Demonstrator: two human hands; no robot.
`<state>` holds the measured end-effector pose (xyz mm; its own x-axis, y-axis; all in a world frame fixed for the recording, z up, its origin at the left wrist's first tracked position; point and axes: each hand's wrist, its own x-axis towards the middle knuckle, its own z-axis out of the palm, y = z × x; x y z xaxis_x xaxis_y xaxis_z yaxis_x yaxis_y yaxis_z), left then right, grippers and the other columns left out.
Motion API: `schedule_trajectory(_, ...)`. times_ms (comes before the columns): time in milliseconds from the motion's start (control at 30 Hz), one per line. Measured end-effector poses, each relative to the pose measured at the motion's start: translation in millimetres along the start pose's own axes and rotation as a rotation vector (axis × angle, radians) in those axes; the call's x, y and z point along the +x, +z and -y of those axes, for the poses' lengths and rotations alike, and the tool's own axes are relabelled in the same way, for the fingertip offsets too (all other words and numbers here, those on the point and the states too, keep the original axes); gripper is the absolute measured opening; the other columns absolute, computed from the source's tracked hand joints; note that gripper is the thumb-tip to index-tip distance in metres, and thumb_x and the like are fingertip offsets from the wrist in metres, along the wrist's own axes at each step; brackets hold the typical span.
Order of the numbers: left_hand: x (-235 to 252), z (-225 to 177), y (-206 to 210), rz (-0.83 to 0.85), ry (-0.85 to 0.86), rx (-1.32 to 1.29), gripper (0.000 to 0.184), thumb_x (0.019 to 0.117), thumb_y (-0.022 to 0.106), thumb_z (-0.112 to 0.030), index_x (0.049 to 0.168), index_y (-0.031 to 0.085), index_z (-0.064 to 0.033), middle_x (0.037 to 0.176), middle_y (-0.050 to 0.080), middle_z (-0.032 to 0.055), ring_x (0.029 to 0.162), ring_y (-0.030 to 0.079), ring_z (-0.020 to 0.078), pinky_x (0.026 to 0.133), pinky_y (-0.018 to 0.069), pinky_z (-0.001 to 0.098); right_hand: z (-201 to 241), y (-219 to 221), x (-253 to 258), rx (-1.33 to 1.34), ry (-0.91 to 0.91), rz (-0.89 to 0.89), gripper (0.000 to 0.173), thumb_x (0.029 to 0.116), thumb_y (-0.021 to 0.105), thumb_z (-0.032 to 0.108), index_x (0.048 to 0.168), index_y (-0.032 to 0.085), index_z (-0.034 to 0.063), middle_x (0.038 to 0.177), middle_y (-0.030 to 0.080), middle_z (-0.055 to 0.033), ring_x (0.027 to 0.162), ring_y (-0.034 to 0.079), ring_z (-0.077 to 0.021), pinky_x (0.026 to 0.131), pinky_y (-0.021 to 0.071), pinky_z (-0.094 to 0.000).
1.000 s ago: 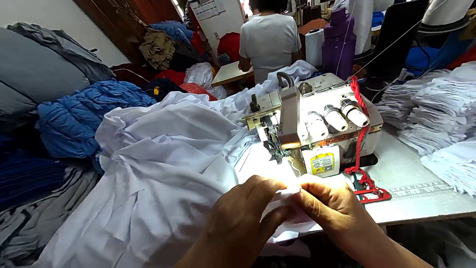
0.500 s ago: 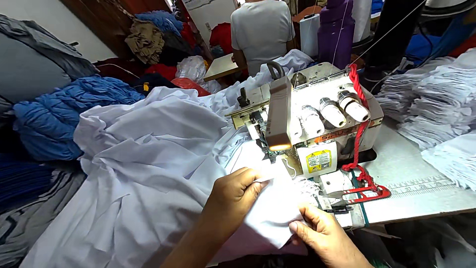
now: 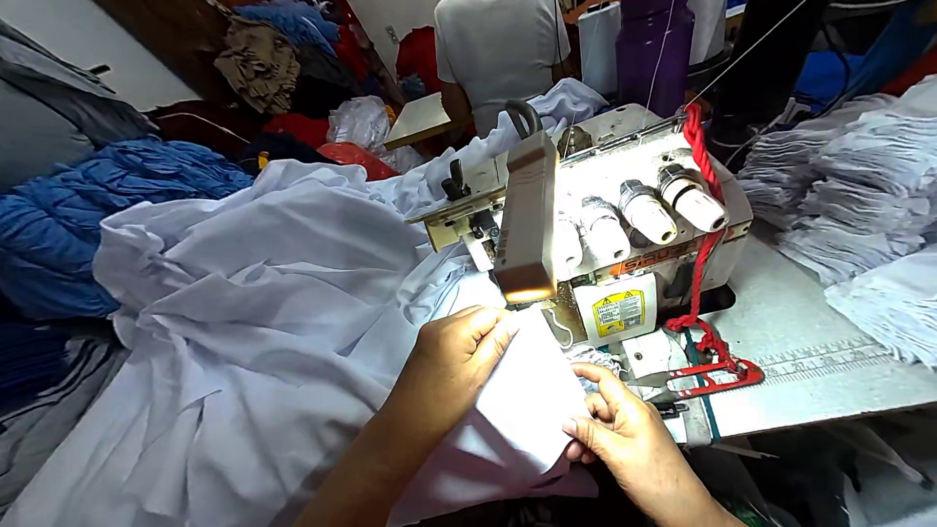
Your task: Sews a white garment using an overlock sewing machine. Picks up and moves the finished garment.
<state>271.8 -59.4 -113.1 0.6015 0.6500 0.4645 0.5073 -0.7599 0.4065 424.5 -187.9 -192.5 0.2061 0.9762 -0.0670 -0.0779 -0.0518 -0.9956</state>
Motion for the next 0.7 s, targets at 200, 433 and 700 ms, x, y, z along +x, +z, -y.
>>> schedule_trajectory(200,9.6,4.9,2.9,0.046,0.035,0.045,0.024,0.0981,0.059,-0.020,0.081,0.073,-0.0109,0.069,0.058,-0.0092,0.062,0.050,-0.0075,0.056,0.0394,0.0099,4.6,-4.5,8.0,0.039,0.117,0.049,0.015,0.0933,0.067,0.007,0.108,0.063,0.0083,0.077,0.069,0.0062,0.065,0.069,-0.0010,0.058,0.0574,-0.0166)
schedule_trajectory(433,9.7,6.3,3.7,0.093,-0.087,-0.047,0.008,0.0910,0.069,-0.011,0.083,0.068,-0.0104,0.067,0.056,-0.0085,0.058,0.049,-0.0060,0.055,0.0389,0.0107,-2.0,-6.5,1.0,0.008,0.037,0.093,0.006,0.0927,0.067,0.010,0.099,0.065,0.0097,0.075,0.069,0.0076,0.066,0.069,0.0005,0.059,0.0575,-0.0167)
schedule_trajectory(700,3.5,-1.1,-14.7,0.263,-0.191,-0.081,0.013,0.0950,0.069,-0.011,0.083,0.070,-0.0134,0.065,0.060,-0.0083,0.056,0.051,-0.0039,0.052,0.0402,0.0136,-4.2,5.4,-26.2,0.000,-0.056,0.243,0.011,0.0975,0.063,0.011,0.102,0.065,0.0005,0.080,0.070,-0.0008,0.069,0.067,-0.0027,0.065,0.0561,-0.0206)
